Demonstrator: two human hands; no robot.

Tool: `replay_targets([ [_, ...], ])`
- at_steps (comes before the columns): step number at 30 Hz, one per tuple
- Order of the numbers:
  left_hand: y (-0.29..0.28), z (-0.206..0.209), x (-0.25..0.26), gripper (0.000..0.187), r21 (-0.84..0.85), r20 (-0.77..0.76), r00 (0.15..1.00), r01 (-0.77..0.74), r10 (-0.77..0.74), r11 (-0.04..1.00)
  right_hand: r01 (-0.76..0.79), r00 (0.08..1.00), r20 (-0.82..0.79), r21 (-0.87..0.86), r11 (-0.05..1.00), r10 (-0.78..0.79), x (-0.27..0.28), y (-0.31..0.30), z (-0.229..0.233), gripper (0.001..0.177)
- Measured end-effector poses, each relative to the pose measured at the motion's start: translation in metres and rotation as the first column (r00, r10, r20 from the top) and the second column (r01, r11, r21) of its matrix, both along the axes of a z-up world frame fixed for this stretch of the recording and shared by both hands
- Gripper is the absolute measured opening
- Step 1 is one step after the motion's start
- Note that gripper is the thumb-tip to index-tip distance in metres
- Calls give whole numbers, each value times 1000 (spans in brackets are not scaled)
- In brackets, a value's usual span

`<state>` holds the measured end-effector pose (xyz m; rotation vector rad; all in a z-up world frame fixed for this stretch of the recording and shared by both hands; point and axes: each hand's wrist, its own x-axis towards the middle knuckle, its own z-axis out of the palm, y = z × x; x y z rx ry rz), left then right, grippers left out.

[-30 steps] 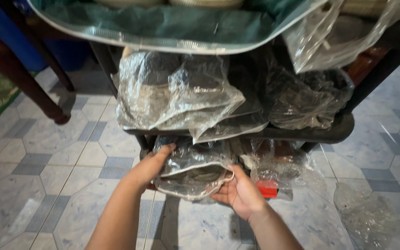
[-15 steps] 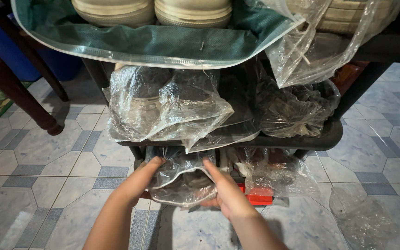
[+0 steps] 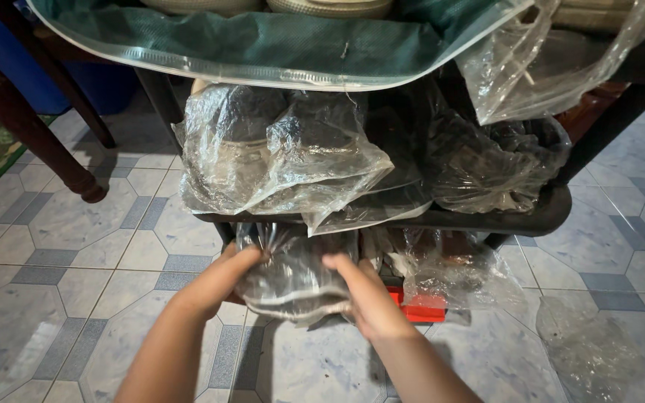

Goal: The person removes several pairs of shoes from a multi-tier shoe rack, including a pair of red sneakers and a pair of beige slip-ons, placing them on the floor. The person then places a red Nike shoebox on the floor and returns the shoes to the rack, adjusting the plastic bags covering the other shoes.

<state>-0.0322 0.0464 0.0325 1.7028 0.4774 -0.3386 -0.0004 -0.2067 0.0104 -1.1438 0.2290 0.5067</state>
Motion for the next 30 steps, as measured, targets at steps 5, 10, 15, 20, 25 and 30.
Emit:
replay_targets([
  [5, 18, 4, -23, 86, 78, -172, 930, 342, -326, 936, -240, 970, -106, -294, 925, 218, -22, -23, -20, 103],
  [10, 30, -16, -59, 58, 27, -269, 795, 571, -544, 821, -459, 863, 85, -283, 842, 499, -50, -33, -52, 92],
  [15, 18, -60, -86, 60, -133, -405, 583, 725, -705, 676, -675, 643, 125, -373, 636, 756, -68, -57, -75, 92],
  [20, 4, -110, -115, 68, -185, -639, 398, 751, -659, 633, -854, 510, -165, -211, 475, 844, -98, -72, -94, 81],
  [25, -5, -154, -137, 70, -160, -673, 345, 796, -654, 584, -856, 169, -202, -516, 42, 965, -113, -51, -131, 69],
  [30, -11, -177, -138, 75, -161, -678, 308, 824, -668, 543, -779, 63, -298, -611, -140, 953, -116, -56, -150, 61],
])
